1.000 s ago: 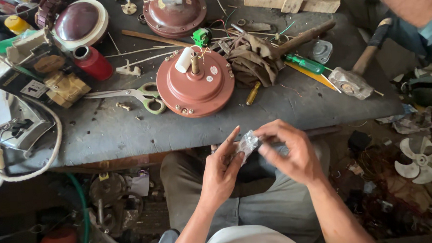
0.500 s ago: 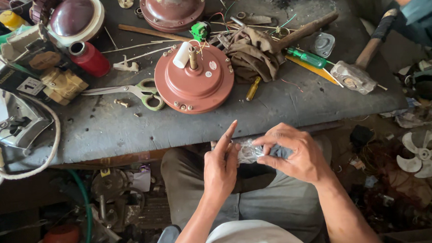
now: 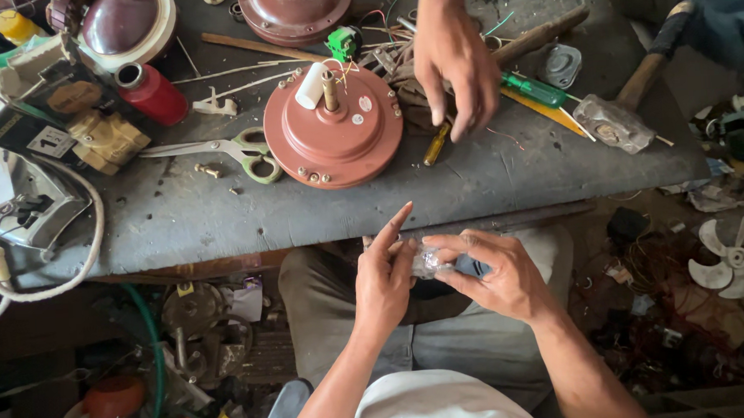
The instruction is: The person retrieves a small component from a shelf, sits at a workbench, and uses a screwdriver to adjust and assemble parts on a circular electrical device. They manipulate wires and small metal pieces while another person works nearby.
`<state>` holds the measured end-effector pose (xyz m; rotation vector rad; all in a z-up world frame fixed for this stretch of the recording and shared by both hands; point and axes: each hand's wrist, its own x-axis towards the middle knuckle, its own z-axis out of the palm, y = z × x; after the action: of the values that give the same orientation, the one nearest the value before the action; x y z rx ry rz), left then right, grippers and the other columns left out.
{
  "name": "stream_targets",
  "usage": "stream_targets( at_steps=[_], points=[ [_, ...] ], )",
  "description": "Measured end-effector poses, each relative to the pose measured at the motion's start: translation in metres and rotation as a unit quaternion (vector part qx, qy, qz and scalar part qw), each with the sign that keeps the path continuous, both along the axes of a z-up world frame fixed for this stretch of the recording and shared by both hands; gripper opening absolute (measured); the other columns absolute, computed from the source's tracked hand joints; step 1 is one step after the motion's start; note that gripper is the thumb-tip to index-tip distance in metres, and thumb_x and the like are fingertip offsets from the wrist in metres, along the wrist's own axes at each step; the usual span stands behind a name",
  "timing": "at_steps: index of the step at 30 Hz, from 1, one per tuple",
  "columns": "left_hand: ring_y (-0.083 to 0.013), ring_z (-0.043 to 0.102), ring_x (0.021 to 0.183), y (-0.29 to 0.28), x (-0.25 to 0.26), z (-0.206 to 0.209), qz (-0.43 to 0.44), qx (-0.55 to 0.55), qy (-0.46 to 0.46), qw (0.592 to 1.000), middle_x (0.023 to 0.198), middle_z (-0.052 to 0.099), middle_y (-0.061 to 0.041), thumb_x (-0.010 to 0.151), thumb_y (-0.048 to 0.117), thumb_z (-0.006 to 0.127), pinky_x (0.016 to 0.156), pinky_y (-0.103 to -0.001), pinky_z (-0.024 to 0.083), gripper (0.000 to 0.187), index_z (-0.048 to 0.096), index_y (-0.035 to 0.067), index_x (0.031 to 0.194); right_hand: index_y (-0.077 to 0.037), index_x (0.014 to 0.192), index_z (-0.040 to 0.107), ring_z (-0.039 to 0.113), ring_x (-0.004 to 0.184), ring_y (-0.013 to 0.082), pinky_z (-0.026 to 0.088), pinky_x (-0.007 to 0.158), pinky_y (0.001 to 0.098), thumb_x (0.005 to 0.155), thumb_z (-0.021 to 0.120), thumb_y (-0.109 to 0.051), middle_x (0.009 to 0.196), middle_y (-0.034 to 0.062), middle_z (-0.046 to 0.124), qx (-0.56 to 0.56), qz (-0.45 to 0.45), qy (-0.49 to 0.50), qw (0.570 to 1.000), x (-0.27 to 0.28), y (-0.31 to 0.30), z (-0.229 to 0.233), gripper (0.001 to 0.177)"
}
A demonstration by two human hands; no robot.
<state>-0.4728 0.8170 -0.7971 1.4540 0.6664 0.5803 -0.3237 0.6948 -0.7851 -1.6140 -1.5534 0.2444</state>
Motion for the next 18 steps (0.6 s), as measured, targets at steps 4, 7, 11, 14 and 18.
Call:
stream_targets(
  at_steps=[4,7,11,14,18],
  points=[
    [-0.0041,0.044,0.055,0.001,0.002,-0.005,-0.013,-0.078,-0.006,0.997,0.069,0.060,0.003,0.100,0.009,0.057,0.049,-0.022,0.039,0.048,0.056,0.012,0.148,-0.011,0.136,0.068,0.070,0.073,0.0169,0.051,0.061,0.0306,0.084,0.073,-0.002,0.098,0.0057,0.083,-0.133,0.000,0.189,0.973,0.009,-0.010,-0.006,0.053],
    [-0.0030,0.045,0.058,-0.002,0.005,-0.011,-0.018,-0.163,-0.029,0.986,0.074,0.062,0.003,0.101,0.010,0.056,0.050,-0.021,0.039,0.046,0.057,0.012,0.147,-0.009,0.125,0.071,0.074,0.077,0.0160,0.057,0.067,0.0292,0.089,0.069,0.001,0.115,0.0089,0.080,-0.103,0.027,0.189,0.976,0.010,-0.011,-0.008,0.038],
    [-0.0018,0.046,0.061,-0.001,0.008,-0.017,-0.030,-0.218,-0.069,0.973,0.079,0.061,0.002,0.103,0.009,0.054,0.048,-0.019,0.037,0.043,0.058,0.007,0.145,-0.009,0.124,0.069,0.077,0.079,0.0163,0.061,0.073,0.0306,0.079,0.081,-0.004,0.106,0.0061,0.079,-0.033,0.002,0.058,0.998,0.002,-0.009,-0.005,0.046],
    [-0.0019,0.046,0.060,0.000,0.008,-0.020,-0.054,-0.246,-0.111,0.961,0.079,0.059,0.001,0.103,0.007,0.053,0.046,-0.019,0.036,0.042,0.059,0.004,0.145,-0.009,0.118,0.069,0.071,0.087,0.0258,0.057,0.076,0.0370,0.074,0.085,-0.007,0.099,0.0078,0.073,0.019,-0.036,-0.080,0.996,-0.001,-0.006,-0.001,0.047],
    [-0.0023,0.046,0.059,-0.004,0.011,-0.022,-0.075,-0.276,-0.132,0.949,0.081,0.059,0.000,0.104,0.007,0.052,0.044,-0.019,0.036,0.041,0.059,0.004,0.144,-0.010,0.114,0.070,0.073,0.091,0.0249,0.058,0.077,0.0352,0.074,0.085,-0.006,0.101,0.0078,0.074,0.052,-0.088,-0.057,0.993,-0.006,-0.004,0.000,0.042]
  ],
)
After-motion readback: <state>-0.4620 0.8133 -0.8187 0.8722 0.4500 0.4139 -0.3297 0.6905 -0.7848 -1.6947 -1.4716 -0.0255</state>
